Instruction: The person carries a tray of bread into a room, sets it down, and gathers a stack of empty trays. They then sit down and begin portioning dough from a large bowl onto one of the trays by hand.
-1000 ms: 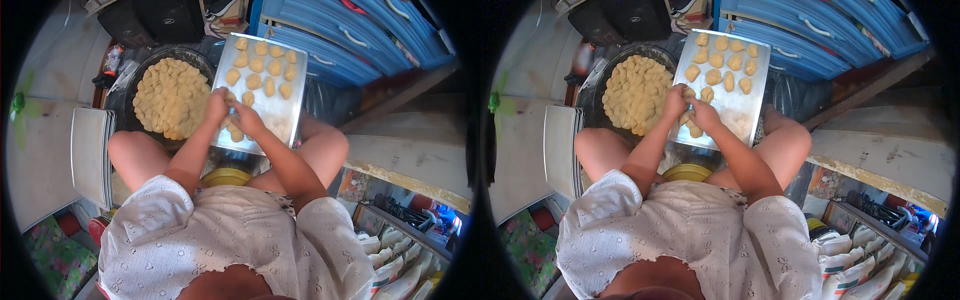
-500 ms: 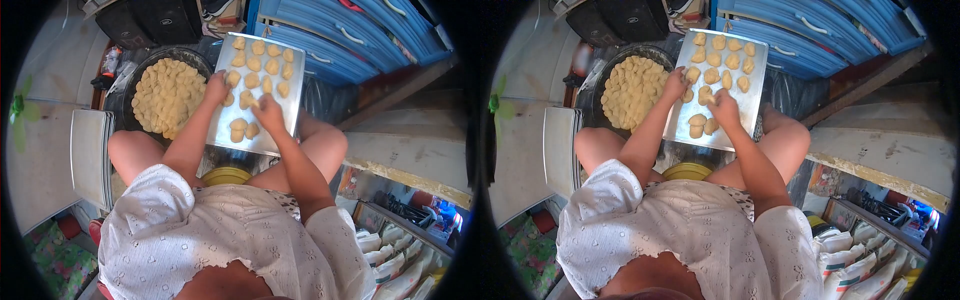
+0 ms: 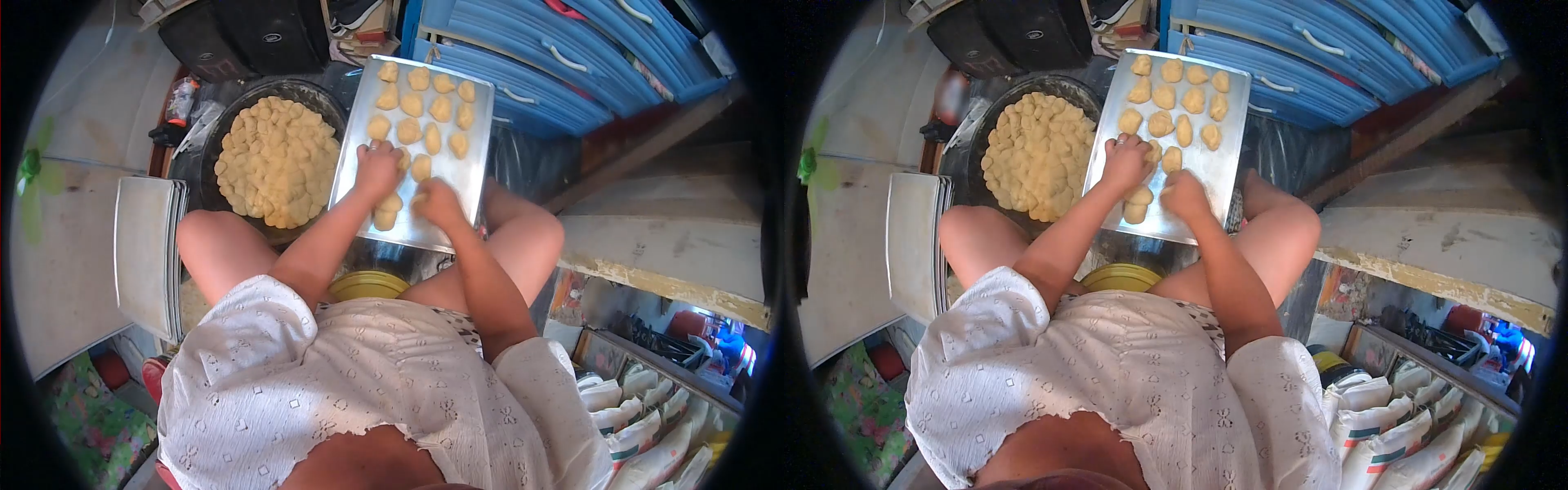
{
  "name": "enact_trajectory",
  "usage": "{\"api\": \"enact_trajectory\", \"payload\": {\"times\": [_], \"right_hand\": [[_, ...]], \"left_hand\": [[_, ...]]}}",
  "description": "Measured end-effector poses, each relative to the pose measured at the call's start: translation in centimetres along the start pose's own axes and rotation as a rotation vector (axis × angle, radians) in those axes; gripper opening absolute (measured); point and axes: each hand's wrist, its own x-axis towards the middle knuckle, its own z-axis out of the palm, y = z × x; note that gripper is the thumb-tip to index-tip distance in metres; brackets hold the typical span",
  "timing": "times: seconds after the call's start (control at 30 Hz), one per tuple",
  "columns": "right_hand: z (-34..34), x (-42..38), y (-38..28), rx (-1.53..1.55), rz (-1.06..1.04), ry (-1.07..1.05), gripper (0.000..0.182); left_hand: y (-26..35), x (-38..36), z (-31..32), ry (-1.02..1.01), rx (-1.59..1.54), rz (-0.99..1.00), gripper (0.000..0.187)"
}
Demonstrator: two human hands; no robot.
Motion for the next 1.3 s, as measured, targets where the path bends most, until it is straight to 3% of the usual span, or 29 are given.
{"api": "enact_trajectory", "payload": {"times": [0.07,0.1,0.17,0.2,0.23,0.37,0.47,0.5,0.53,0.6,0.73,0.8,0.83,0.9,0.93,1.03,1.07,1.1,1.13,1.2,1.3], "right_hand": [[-1.8,1.2,2.1,-0.066,-0.032,0.228,0.023],[-2.3,1.6,2.9,-0.068,-0.036,0.220,0.023],[-2.9,2.0,4.2,0.041,0.090,0.487,0.018],[-2.7,2.4,5.0,0.035,0.084,0.484,0.018],[-2.2,2.6,5.7,-0.010,0.089,0.439,0.017],[-2.1,2.7,5.4,-0.242,0.017,0.370,0.017],[-2.4,3.0,3.0,-0.036,-0.109,0.370,0.016],[-2.1,3.2,2.0,0.091,-0.108,0.224,0.021],[-1.4,2.8,0.9,0.101,-0.106,0.218,0.021],[-0.1,1.7,-2.1,0.116,-0.112,-0.078,0.037],[4.4,1.3,-1.1,0.108,-0.244,0.047,0.055],[3.5,0.7,-2.3,0.020,-0.103,0.050,0.061],[3.2,0.1,-2.9,0.012,-0.098,0.046,0.061],[2.9,-0.9,-4.0,0.114,0.016,-0.120,0.050],[3.4,-0.9,-3.7,0.109,0.014,-0.122,0.050],[5.0,-0.3,-2.9,0.038,-0.098,-0.113,0.033],[5.2,-0.1,-2.8,0.042,-0.105,-0.119,0.033],[5.3,0.2,-2.6,0.079,-0.110,0.016,0.029],[5.3,0.5,-2.2,0.115,-0.114,0.150,0.025],[4.8,0.6,-1.8,0.037,-0.086,0.104,0.025],[4.1,1.0,-2.5,-0.132,-0.068,0.011,0.027]], "left_hand": [[0.5,0.4,0.5,0.078,-0.005,0.059,0.028],[0.9,0.5,1.1,0.151,-0.015,0.123,0.025],[1.7,1.0,2.3,0.046,-0.020,0.157,0.022],[2.2,1.4,3.1,-0.053,-0.025,0.196,0.020],[2.6,1.4,4.1,0.026,0.034,0.236,0.017],[2.6,0.9,3.6,-0.028,-0.025,0.228,0.014],[1.4,-0.7,0.7,0.140,-0.152,0.222,0.017],[0.4,-1.3,0.1,0.036,-0.218,0.066,0.020],[-0.5,-2.0,-0.6,-0.068,-0.283,-0.090,0.023],[-1.8,-4.1,-1.0,-0.053,-0.309,-0.113,0.026],[-4.4,-5.8,1.5,-0.155,-0.505,0.046,0.026],[-3.9,-5.6,0.3,-0.284,-0.454,-0.221,0.026],[-4.0,-5.9,0.3,-0.285,-0.464,-0.222,0.026],[-4.6,-6.2,-0.2,-0.148,-0.415,-0.471,0.024],[-4.7,-6.3,-0.4,-0.145,-0.419,-0.473,0.024],[-4.8,-6.6,-1.5,-0.271,-0.363,-0.551,0.025],[-4.5,-7.0,-1.1,-0.089,-0.401,-0.365,0.028],[-4.4,-7.2,-0.7,0.092,-0.432,-0.175,0.032],[-4.6,-7.3,-0.4,0.095,-0.430,-0.184,0.032],[-4.1,-7.4,-0.6,-0.155,-0.357,-0.175,0.035],[-3.8,-7.3,-0.3,-0.152,-0.329,-0.239,0.032]]}}
